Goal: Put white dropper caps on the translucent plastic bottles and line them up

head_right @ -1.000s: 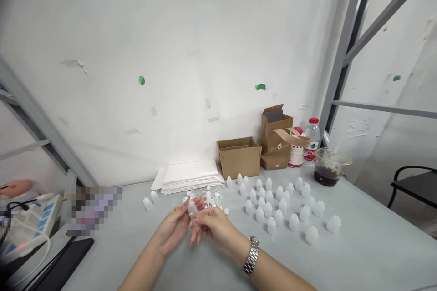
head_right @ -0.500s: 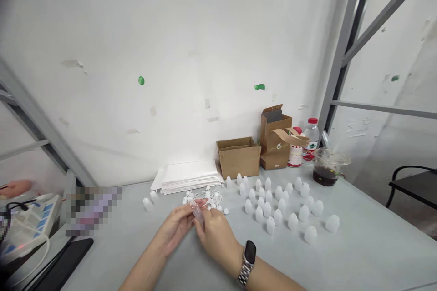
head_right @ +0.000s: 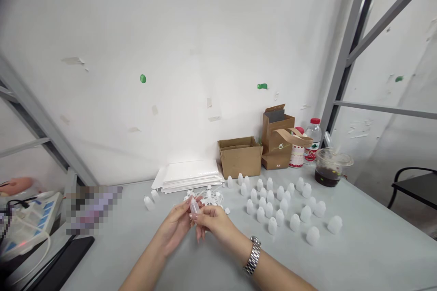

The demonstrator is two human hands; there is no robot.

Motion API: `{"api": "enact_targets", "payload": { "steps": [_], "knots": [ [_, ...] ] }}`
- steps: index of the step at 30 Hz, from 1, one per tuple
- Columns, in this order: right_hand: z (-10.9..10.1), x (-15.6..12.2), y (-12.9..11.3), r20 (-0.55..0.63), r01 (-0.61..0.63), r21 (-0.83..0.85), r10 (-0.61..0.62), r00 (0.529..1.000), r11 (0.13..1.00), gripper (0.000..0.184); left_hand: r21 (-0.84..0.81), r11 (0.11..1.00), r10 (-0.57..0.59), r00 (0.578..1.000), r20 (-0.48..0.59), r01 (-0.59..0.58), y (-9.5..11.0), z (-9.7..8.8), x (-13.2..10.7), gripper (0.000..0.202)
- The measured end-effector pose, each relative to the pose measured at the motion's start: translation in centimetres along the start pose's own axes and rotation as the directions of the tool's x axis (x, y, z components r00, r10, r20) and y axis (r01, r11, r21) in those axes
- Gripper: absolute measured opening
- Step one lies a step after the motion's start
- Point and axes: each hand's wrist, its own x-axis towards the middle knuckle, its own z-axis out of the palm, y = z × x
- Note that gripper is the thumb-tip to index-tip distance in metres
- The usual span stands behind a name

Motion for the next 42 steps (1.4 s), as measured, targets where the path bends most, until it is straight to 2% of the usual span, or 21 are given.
{"api": "enact_targets", "payload": {
  "steps": [4,8,11,13,15,18,20,21,23,26,29,31,33,35,42],
  "knots": [
    [0.1,0.0,0.3,0.006,-0.010,0.000,0.010,1.000,1.000,0.038,0.016,1.000,-0.009,1.000,-0.002,0.009,0.0,-0.1,0.0,0.027],
    [0.3,-0.2,0.5,-0.061,0.040,-0.179,-0.052,0.997,0.983,0.037,0.065,0.998,-0.008,0.999,0.038,0.005,0.1,-0.1,-0.2,0.030],
    [0.5,-0.6,0.7,-0.149,0.036,-0.386,-0.100,0.984,0.922,0.029,0.095,0.995,-0.022,0.999,0.035,0.018,0.3,0.0,-0.4,0.031],
    [0.5,-0.9,1.1,-0.201,0.026,-0.574,-0.171,0.965,0.819,0.025,0.112,0.994,-0.018,1.000,0.023,0.015,0.4,0.0,-0.4,0.029],
    [0.4,-1.0,1.6,-0.199,0.040,-0.761,-0.293,0.935,0.647,0.020,0.127,0.992,-0.014,1.000,-0.003,0.015,0.4,0.1,-0.4,0.028],
    [0.1,-1.0,2.3,-0.094,0.095,-0.933,-0.491,0.866,0.347,0.007,0.144,0.989,-0.012,0.999,-0.036,0.017,0.3,0.4,-0.5,0.030],
    [-0.1,-1.0,2.5,-0.033,0.126,-0.961,-0.556,0.831,0.246,0.011,0.144,0.990,0.011,0.999,-0.040,-0.005,0.3,0.7,-0.6,0.031],
    [-0.2,-1.0,2.4,-0.022,0.142,-0.959,-0.562,0.827,0.246,0.012,0.136,0.990,0.030,0.999,-0.038,-0.024,0.4,0.9,-0.7,0.032],
    [-0.2,-1.1,1.9,-0.041,0.167,-0.929,-0.539,0.842,0.332,0.010,0.118,0.992,0.058,0.998,-0.026,-0.055,0.5,1.2,-0.8,0.032],
    [0.0,-1.1,0.9,-0.107,0.168,-0.793,-0.406,0.907,0.585,0.014,0.089,0.995,0.052,0.998,0.030,-0.054,0.7,1.1,-1.0,0.033],
    [0.2,-1.0,0.1,-0.101,0.138,-0.524,-0.222,0.970,0.841,0.018,0.059,0.998,0.031,0.996,0.084,-0.036,0.8,0.7,-1.1,0.031],
    [0.3,-0.8,-0.1,-0.064,0.110,-0.327,-0.139,0.988,0.939,0.024,0.059,0.998,0.031,0.995,0.091,-0.036,0.7,0.6,-1.1,0.032],
    [0.3,-0.6,-0.1,-0.026,0.090,-0.201,-0.097,0.995,0.975,0.028,0.081,0.996,0.022,0.996,0.089,-0.029,0.7,0.6,-1.2,0.031],
    [0.3,-0.5,0.1,-0.011,0.087,-0.155,-0.090,0.996,0.984,0.030,0.106,0.994,0.009,0.996,0.087,-0.018,0.7,0.8,-1.2,0.029],
    [0.3,-0.5,0.8,-0.082,0.103,-0.197,-0.121,0.989,0.975,0.030,0.087,0.996,0.027,0.997,0.078,-0.034,0.8,0.7,-1.0,0.023]
  ]
}}
